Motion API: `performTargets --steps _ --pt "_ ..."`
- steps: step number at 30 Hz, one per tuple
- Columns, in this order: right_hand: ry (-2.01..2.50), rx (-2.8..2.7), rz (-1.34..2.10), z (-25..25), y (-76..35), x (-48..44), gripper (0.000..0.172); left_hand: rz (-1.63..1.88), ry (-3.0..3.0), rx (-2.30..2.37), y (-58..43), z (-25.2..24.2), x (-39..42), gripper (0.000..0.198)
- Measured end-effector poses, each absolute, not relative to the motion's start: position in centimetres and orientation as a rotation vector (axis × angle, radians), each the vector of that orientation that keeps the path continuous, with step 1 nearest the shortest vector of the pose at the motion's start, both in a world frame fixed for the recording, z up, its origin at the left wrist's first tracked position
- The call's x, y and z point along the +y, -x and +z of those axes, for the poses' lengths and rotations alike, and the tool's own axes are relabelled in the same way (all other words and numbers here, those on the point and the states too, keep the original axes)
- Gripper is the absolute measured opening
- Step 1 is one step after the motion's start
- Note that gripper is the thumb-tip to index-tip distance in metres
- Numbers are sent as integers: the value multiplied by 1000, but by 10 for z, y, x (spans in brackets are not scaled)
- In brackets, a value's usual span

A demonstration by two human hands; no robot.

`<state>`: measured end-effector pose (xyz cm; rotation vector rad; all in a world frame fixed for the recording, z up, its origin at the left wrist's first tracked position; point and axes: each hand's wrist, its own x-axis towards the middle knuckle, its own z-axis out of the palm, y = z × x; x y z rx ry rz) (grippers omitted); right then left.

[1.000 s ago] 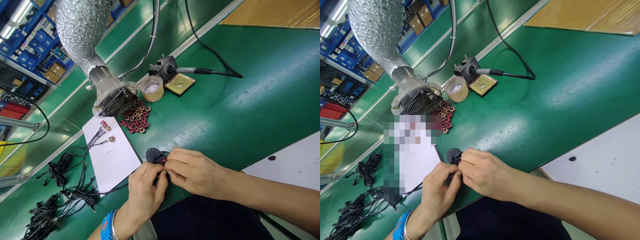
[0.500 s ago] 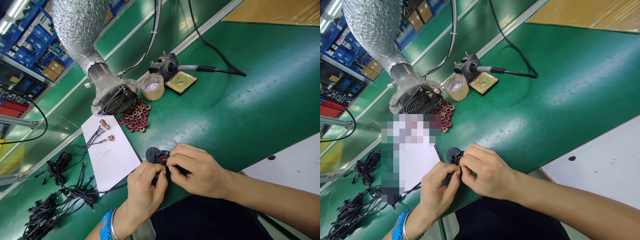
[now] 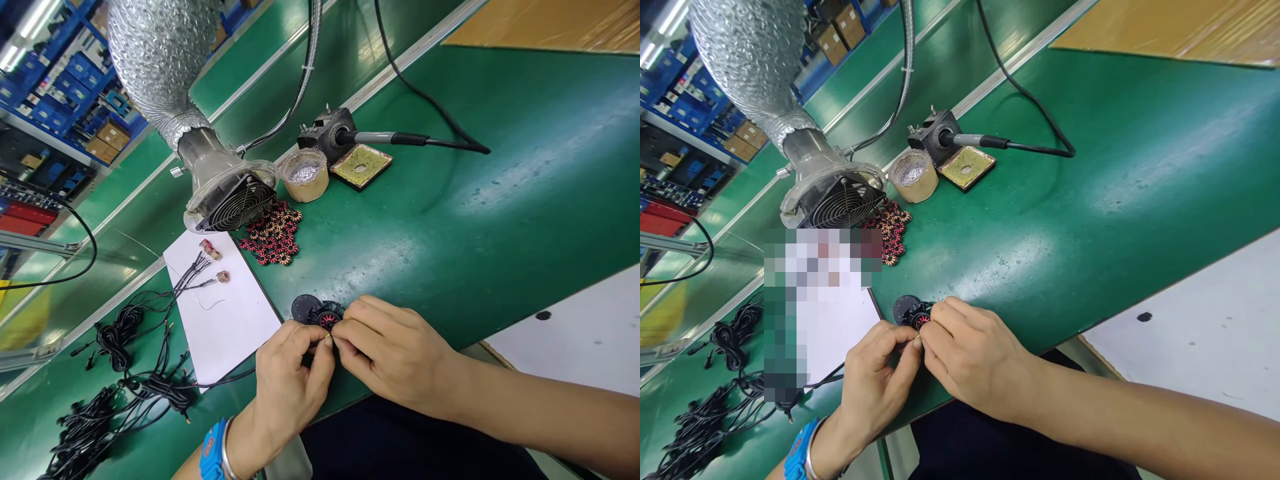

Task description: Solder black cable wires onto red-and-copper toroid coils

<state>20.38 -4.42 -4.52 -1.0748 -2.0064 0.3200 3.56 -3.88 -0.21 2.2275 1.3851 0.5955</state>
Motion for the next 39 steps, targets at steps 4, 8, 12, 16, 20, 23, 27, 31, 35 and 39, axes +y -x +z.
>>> performTargets --steps 4,8,12,16,20,23,27,31,35,39 --pt "1059 -2028 361 -47 -203 -44 25 566 -2197 1381 -35 -1 -39 12" --pt "1018 -2056 450 -45 -204 -42 26 534 -2162 1385 -35 0 -39 11" --pt "988 -2063 499 -42 -206 -39 27 513 -2137 1378 -34 1 -39 12" --pt "949 -2126 466 -41 -208 -37 28 499 -2119 1363 -34 0 -38 12" --pt "898 -2153 329 -43 -207 -36 31 497 -2096 1359 -35 0 -38 13" --pt "897 -2088 299 -48 -203 -35 29 517 -2082 1359 -36 0 -39 15" --pt "906 -2003 315 -54 -200 -33 25 559 -2086 1363 -37 0 -39 15" --pt "944 -1938 302 -55 -197 -32 26 593 -2104 1366 -38 -1 -38 13" --pt "974 -1928 275 -56 -196 -32 26 622 -2138 1371 -37 -3 -38 11" --pt "991 -1937 282 -58 -196 -31 25 635 -2176 1377 -37 -5 -39 11"
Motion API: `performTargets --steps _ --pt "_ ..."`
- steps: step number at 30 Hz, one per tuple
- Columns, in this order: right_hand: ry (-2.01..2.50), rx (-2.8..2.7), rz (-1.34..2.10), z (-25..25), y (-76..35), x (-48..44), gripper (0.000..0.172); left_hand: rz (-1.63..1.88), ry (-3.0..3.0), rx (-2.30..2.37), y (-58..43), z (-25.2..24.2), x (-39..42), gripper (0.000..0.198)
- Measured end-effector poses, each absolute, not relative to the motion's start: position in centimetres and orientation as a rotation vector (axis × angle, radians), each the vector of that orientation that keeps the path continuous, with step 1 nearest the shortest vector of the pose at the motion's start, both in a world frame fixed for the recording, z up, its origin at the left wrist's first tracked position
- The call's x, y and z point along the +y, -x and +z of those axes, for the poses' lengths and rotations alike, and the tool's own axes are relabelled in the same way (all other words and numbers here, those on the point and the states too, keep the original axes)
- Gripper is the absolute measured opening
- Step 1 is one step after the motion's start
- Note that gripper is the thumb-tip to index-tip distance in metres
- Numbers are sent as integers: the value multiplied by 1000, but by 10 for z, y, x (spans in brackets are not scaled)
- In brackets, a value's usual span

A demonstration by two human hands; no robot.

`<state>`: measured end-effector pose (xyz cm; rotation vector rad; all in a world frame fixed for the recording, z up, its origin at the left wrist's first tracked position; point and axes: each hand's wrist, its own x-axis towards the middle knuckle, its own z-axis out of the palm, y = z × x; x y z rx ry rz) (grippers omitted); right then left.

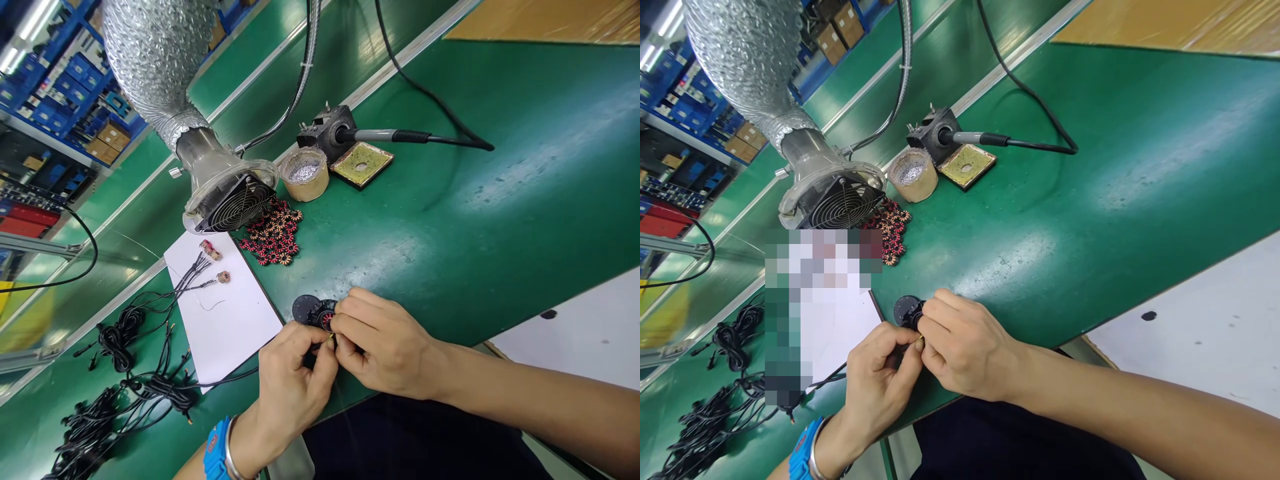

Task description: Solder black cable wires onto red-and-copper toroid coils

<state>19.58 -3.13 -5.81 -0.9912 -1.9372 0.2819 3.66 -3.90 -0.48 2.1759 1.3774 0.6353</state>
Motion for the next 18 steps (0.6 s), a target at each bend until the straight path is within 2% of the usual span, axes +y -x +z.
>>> performTargets --steps 8,13,18 --pt "970 -1916 317 -58 -197 -31 23 616 -2195 1394 -35 -7 -40 11" --pt "931 -1890 541 -52 -206 -28 12 626 -2208 1392 -34 -8 -41 10" --pt "852 -1955 601 -49 -211 -26 14 627 -2257 1359 -34 -9 -41 9"
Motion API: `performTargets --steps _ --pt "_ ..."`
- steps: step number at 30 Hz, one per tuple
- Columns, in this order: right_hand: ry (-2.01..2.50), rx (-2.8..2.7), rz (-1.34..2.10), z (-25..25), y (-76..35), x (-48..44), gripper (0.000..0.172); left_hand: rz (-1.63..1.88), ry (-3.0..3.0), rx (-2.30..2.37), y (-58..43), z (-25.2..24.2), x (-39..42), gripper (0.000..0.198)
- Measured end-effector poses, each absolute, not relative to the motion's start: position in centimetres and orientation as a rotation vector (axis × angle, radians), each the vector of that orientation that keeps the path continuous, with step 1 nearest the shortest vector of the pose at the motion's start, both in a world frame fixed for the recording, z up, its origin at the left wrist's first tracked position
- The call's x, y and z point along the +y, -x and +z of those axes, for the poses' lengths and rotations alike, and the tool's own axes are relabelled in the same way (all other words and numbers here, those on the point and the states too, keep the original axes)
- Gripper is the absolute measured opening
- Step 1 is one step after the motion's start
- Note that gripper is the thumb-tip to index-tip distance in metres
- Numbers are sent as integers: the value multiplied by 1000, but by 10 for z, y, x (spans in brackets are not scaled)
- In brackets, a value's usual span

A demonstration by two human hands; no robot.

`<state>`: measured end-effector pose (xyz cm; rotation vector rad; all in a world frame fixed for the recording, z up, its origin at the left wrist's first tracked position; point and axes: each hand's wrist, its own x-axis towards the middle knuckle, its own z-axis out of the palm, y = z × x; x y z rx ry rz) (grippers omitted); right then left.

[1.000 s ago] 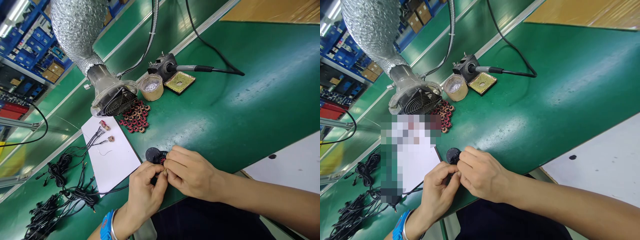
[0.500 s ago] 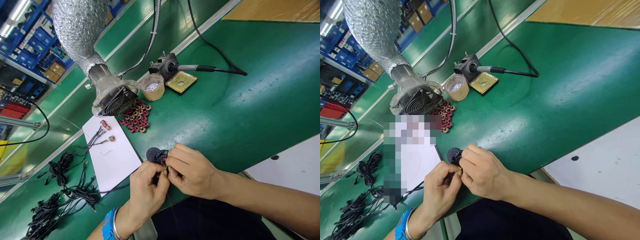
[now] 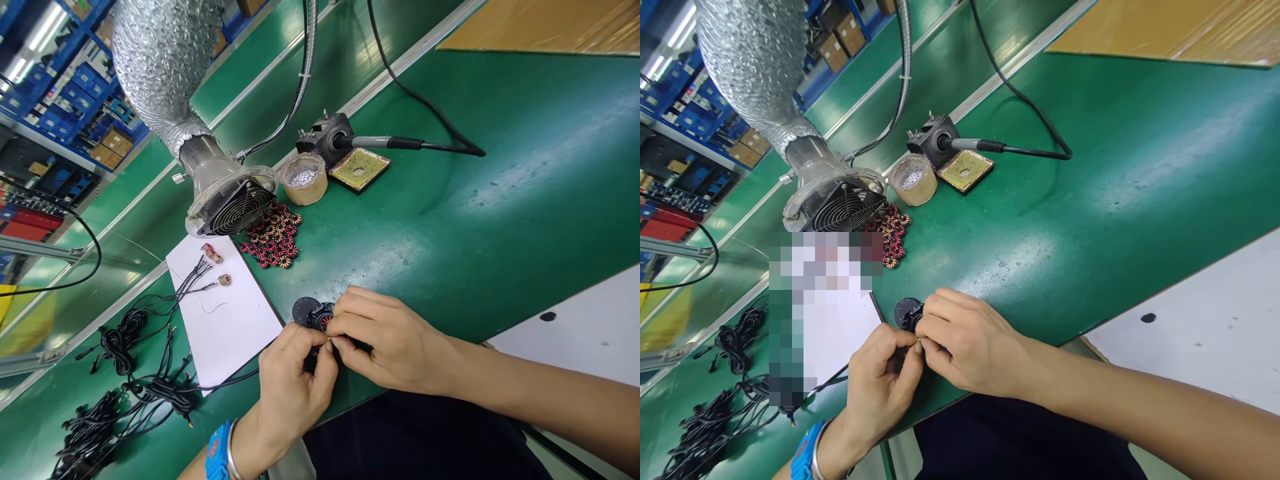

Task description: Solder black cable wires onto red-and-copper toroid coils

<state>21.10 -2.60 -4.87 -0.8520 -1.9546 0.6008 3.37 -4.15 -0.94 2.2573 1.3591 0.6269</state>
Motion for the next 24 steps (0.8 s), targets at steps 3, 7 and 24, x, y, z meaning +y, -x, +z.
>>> performTargets --steps 3,7,24 --pt "856 -1969 540 -48 -211 -26 17 619 -2286 1345 -34 -9 -42 10" --pt "857 -1995 458 -48 -209 -28 22 603 -2330 1336 -34 -9 -41 9" --pt "967 -1905 353 -59 -198 -31 26 663 -2439 1330 -35 -16 -43 13"
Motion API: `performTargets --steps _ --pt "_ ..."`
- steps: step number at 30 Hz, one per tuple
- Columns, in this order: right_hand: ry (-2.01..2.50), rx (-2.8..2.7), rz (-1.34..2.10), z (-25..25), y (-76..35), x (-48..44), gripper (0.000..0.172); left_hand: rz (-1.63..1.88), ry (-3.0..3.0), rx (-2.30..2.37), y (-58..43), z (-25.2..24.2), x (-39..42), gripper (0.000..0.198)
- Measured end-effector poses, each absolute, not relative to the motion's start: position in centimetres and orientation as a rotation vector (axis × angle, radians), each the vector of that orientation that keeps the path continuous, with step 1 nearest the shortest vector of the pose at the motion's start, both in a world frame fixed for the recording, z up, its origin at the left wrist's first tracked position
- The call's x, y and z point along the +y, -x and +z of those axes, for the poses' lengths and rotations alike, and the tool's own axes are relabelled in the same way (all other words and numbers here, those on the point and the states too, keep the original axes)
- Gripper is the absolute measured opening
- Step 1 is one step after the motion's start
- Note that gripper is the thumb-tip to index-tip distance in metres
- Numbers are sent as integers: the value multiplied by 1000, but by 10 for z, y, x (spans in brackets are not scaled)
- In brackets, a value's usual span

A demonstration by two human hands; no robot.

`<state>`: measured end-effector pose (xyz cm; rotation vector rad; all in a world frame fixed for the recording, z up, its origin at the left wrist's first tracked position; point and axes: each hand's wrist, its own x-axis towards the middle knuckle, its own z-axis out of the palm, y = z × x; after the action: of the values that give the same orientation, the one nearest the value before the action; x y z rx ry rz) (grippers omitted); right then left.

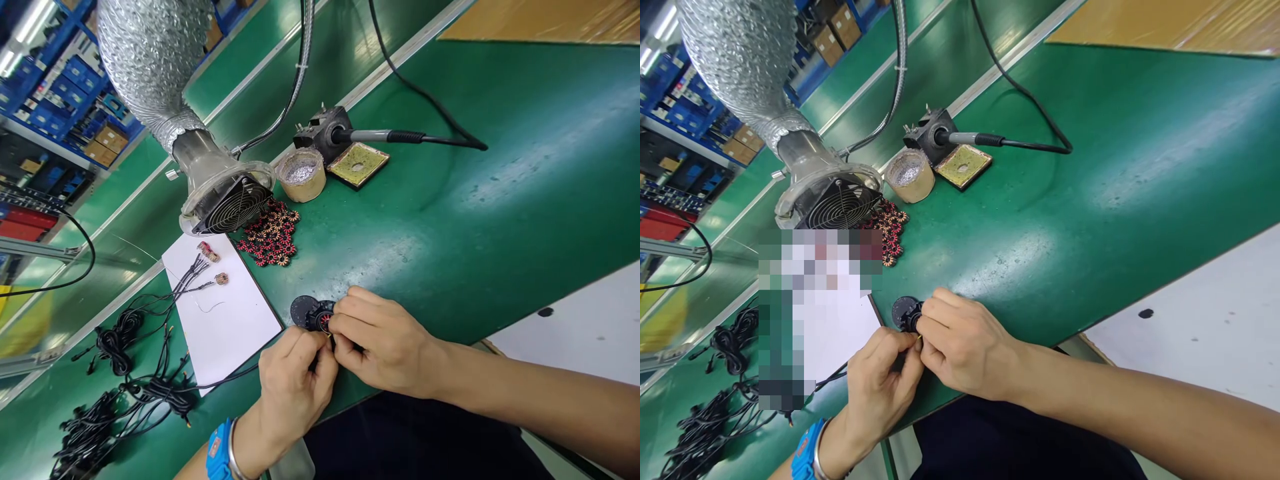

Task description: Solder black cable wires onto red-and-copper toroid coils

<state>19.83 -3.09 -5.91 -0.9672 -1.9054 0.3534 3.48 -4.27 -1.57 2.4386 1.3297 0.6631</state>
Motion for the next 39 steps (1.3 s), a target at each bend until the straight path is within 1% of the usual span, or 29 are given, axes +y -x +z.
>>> performTargets --steps 10,16,18,30,39 --pt "962 -1944 364 -58 -199 -31 24 657 -2510 1339 -36 -16 -43 16" --pt "977 -1966 672 -45 -209 -29 12 658 -2463 1312 -36 -13 -44 12" --pt "982 -2006 727 -42 -212 -29 13 662 -2466 1307 -36 -13 -44 12" --pt "939 -2089 567 -43 -216 -29 21 593 -2526 1329 -35 -15 -44 10" --pt "900 -1962 580 -46 -213 -29 22 624 -2581 1336 -38 -11 -41 7"
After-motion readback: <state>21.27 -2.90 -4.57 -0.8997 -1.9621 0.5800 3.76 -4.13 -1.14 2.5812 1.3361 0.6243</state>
